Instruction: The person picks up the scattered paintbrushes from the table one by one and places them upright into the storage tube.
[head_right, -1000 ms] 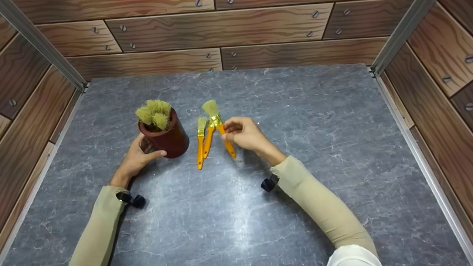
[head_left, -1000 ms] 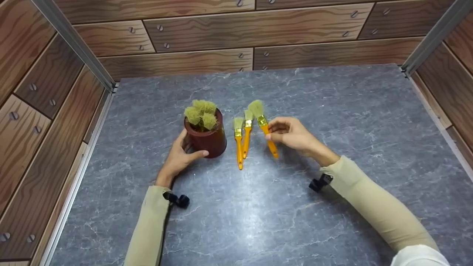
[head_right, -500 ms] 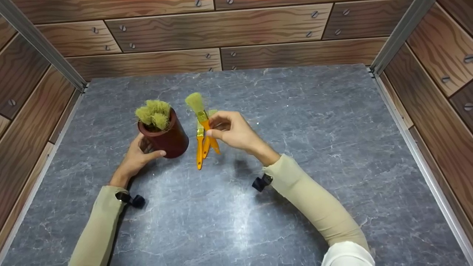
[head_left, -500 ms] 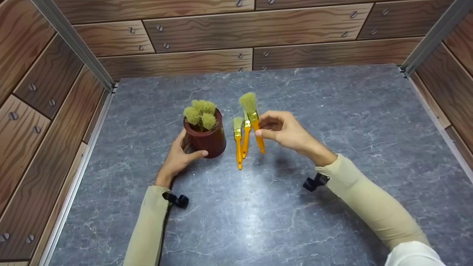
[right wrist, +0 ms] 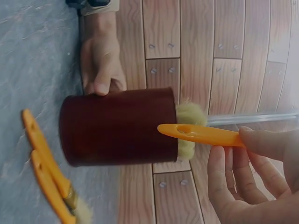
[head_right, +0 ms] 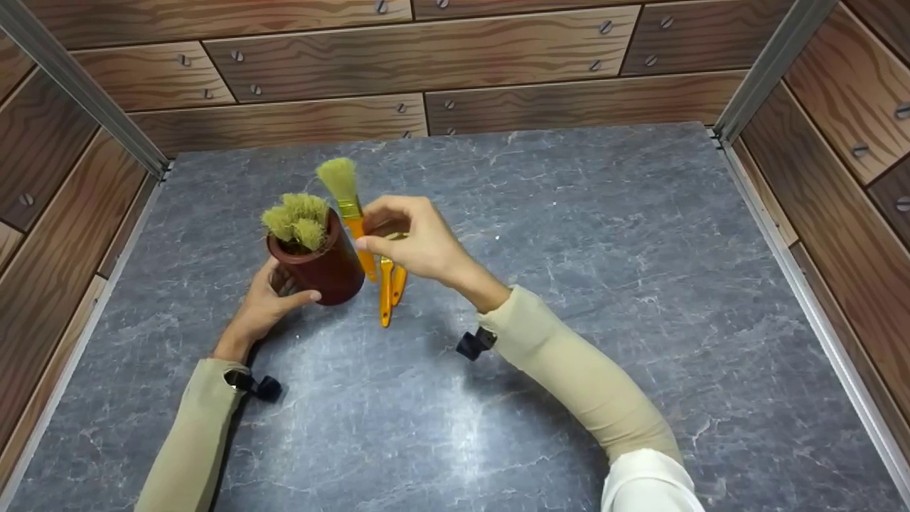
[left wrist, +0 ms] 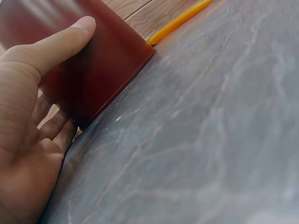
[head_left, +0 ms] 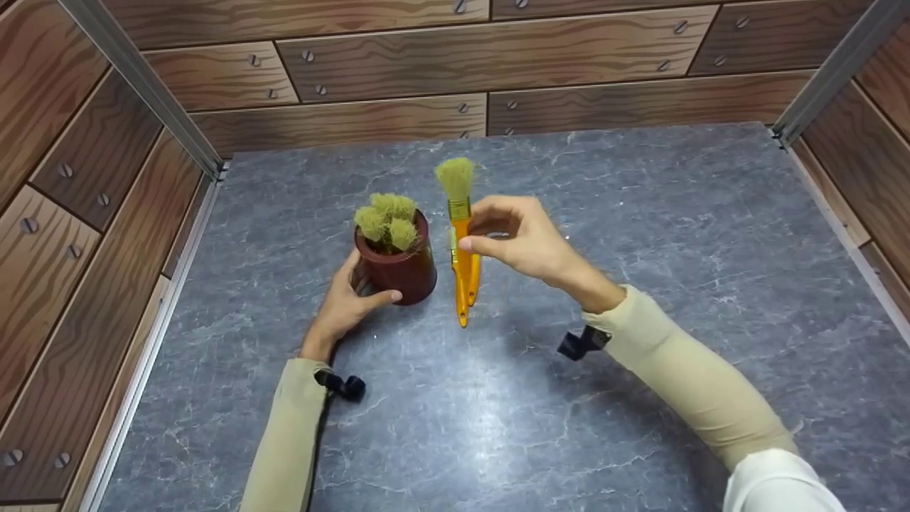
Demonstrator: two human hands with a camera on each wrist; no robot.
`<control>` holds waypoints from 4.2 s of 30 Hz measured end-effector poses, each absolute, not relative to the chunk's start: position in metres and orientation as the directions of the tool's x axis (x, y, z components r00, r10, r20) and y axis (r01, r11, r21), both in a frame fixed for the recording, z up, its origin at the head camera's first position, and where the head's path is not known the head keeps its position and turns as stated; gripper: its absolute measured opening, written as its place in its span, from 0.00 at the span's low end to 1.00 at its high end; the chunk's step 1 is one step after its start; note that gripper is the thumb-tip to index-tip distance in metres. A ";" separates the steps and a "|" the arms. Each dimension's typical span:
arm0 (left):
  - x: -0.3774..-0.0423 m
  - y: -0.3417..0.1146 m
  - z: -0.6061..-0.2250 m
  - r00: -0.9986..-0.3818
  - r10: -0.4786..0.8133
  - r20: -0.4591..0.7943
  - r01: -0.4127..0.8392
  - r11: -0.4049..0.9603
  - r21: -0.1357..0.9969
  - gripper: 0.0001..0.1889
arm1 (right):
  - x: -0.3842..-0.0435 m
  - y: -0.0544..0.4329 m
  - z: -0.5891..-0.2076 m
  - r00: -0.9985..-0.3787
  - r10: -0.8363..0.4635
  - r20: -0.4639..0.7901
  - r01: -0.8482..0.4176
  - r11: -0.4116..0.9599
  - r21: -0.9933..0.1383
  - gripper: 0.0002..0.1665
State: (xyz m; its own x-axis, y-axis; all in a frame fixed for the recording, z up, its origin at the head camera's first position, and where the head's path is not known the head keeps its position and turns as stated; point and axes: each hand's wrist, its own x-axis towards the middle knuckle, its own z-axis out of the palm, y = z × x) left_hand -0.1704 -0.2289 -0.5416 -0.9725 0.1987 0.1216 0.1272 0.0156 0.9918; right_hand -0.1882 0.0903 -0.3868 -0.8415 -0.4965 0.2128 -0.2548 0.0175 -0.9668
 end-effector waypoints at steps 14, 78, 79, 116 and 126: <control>-0.171 -0.230 -0.541 -0.964 0.220 0.147 0.154 0.015 0.988 0.54 | -0.186 0.055 -0.369 -0.808 -0.496 0.319 -0.342 -0.047 -0.939 0.14; -0.171 -0.228 -0.542 -0.965 0.220 0.143 0.151 0.019 0.988 0.54 | -0.212 0.016 -0.381 -0.857 -0.393 0.333 -0.359 -0.006 -0.933 0.14; -0.171 -0.228 -0.542 -0.965 0.221 0.144 0.152 0.019 0.988 0.54 | -0.213 0.018 -0.382 -0.861 -0.388 0.328 -0.356 0.000 -0.934 0.14; -0.170 -0.228 -0.541 -0.964 0.225 0.140 0.139 -0.019 0.990 0.54 | -0.238 0.069 -0.483 -0.961 -0.276 0.028 -0.175 0.525 -0.833 0.16; -0.173 -0.229 -0.540 -0.966 0.219 0.140 0.142 -0.007 0.990 0.54 | -0.240 0.077 -0.489 -0.962 -0.262 -0.076 -0.117 0.649 -0.752 0.15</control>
